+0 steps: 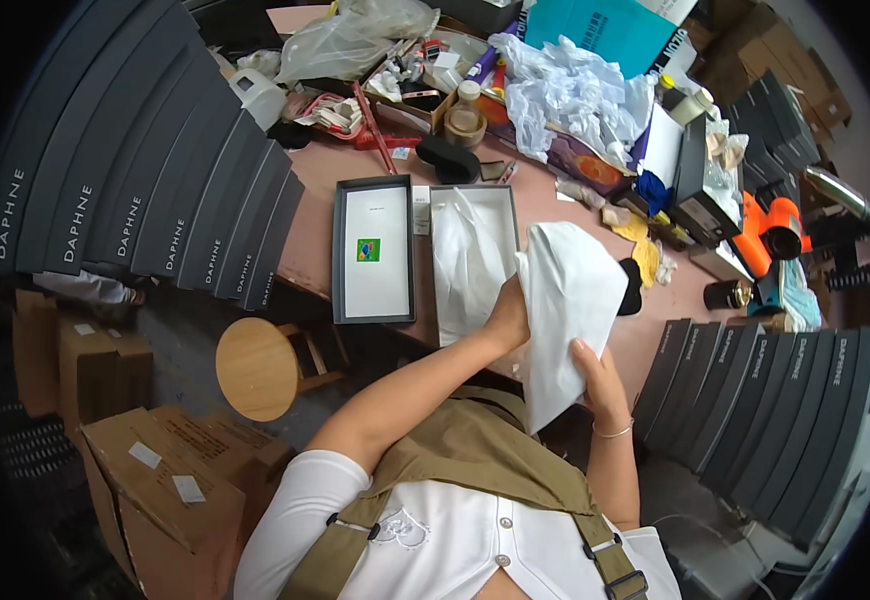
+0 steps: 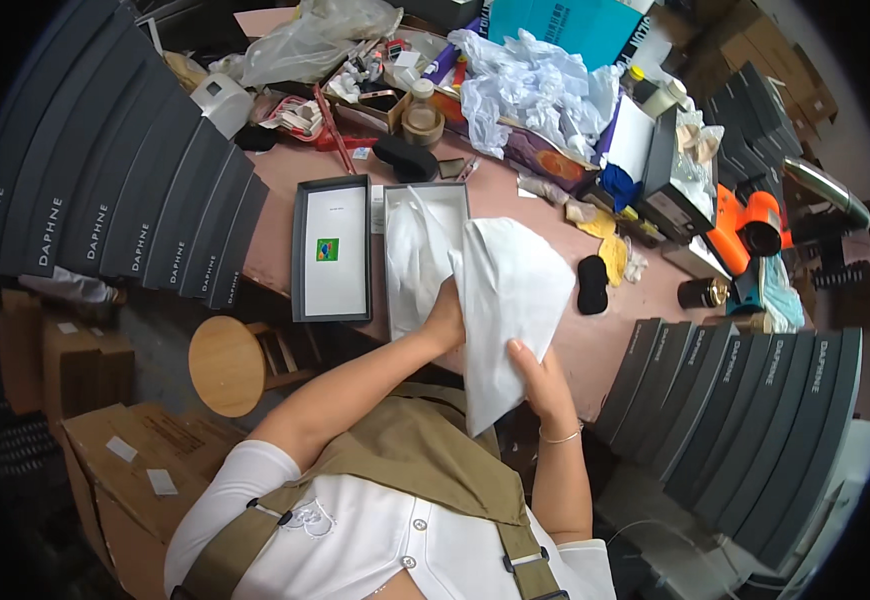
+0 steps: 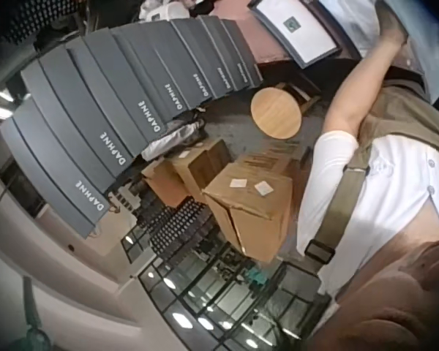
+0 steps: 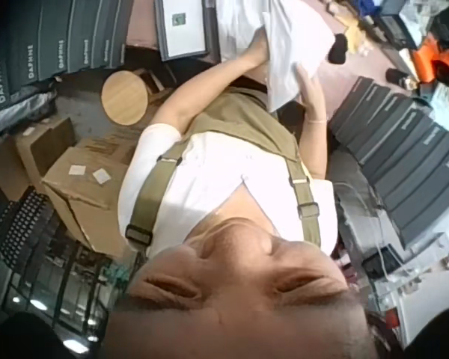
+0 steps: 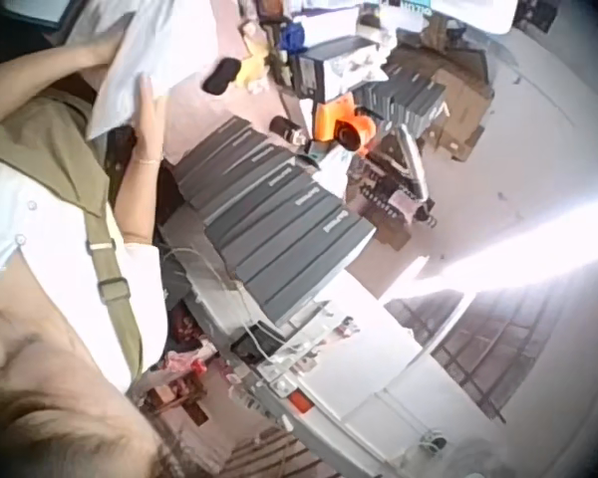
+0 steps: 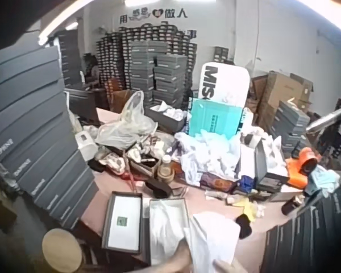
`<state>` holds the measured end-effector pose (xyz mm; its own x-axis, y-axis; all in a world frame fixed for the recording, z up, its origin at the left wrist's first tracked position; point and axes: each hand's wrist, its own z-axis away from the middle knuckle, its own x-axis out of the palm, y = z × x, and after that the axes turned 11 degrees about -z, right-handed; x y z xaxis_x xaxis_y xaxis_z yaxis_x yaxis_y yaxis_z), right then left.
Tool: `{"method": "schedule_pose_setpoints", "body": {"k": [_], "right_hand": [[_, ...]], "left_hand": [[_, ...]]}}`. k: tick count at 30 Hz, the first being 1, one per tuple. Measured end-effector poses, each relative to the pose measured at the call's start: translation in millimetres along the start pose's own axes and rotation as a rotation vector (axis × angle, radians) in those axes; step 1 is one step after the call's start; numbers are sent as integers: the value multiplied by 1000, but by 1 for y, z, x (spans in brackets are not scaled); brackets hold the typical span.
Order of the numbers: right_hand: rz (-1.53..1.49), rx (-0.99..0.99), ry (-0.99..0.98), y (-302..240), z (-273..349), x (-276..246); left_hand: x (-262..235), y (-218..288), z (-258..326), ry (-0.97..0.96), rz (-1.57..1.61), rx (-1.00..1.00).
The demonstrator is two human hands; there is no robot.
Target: Packing pairs of high-heeled shoes into boxes, including wrapping them in protective paper and adding foam supports.
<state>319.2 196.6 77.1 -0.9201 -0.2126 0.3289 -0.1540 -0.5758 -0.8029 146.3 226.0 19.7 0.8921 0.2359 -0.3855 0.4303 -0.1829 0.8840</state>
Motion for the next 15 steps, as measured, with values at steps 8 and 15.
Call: {"method": "schedule_pose_setpoints", "body": {"k": [8,15], "right_hand": [[860,-631,12,5,-156,49],[1268,-207,-9,33,-187,49]], "left_hand": [[25,-126,-33,46,879,-680],[-21,-110,31,14,680,-823]]}}
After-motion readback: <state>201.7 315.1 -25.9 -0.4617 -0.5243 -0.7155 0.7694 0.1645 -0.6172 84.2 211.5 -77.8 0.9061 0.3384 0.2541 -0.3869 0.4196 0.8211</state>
